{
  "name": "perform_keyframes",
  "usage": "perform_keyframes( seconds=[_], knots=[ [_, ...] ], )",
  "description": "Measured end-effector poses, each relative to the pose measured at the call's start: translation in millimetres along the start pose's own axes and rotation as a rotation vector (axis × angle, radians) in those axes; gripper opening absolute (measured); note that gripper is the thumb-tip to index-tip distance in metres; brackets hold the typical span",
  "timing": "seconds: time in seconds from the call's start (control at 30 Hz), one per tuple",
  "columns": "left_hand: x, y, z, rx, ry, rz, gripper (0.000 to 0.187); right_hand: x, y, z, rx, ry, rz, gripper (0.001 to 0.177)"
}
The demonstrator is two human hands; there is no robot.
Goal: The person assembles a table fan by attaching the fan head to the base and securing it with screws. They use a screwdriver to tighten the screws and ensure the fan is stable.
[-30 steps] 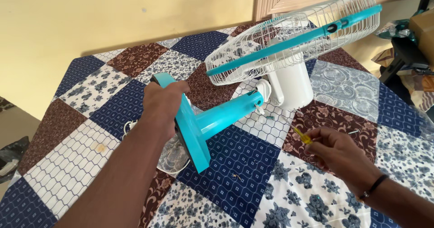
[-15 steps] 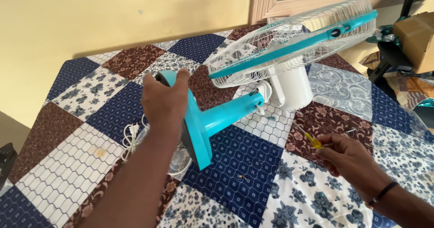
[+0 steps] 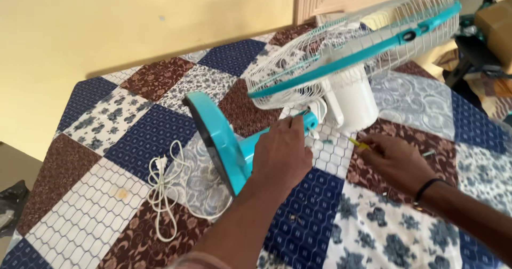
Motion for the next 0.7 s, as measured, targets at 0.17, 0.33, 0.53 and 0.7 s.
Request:
perform_keyframes(
  seconds=[0.17,0.33,0.53,0.7],
  knots=[
    [-52.8,48.9,-14.1,-0.198,-0.157,-0.214,0.068,-49.6,15.2,2.3,0.091,-0.125,-0.081,0.034],
    [-83.3,75.1,-26.2,-0.139,-0.409,-0.448,0.075,-71.1,19.8,-3.2,0.088,-0.263,-0.097,0.032],
    [-82.9,79.5,-24.8,-0.188,-0.442,-0.392,0.074,-65.2,12.3,-12.5,0.154,-0.229,-0.216,0.035],
    [-83.7,82.6,-26.2,-0.191,-0.447,-0.400,0.073,-72.0,22.4,-17.4,0.205,-0.302,-0.222,0.035]
  ],
)
Point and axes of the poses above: each hand's wrist, its own x-axis away from the middle knuckle, its own y-axis out of the palm, z = x × y, the point moved 4 cm from there along -x, towards the middle knuckle
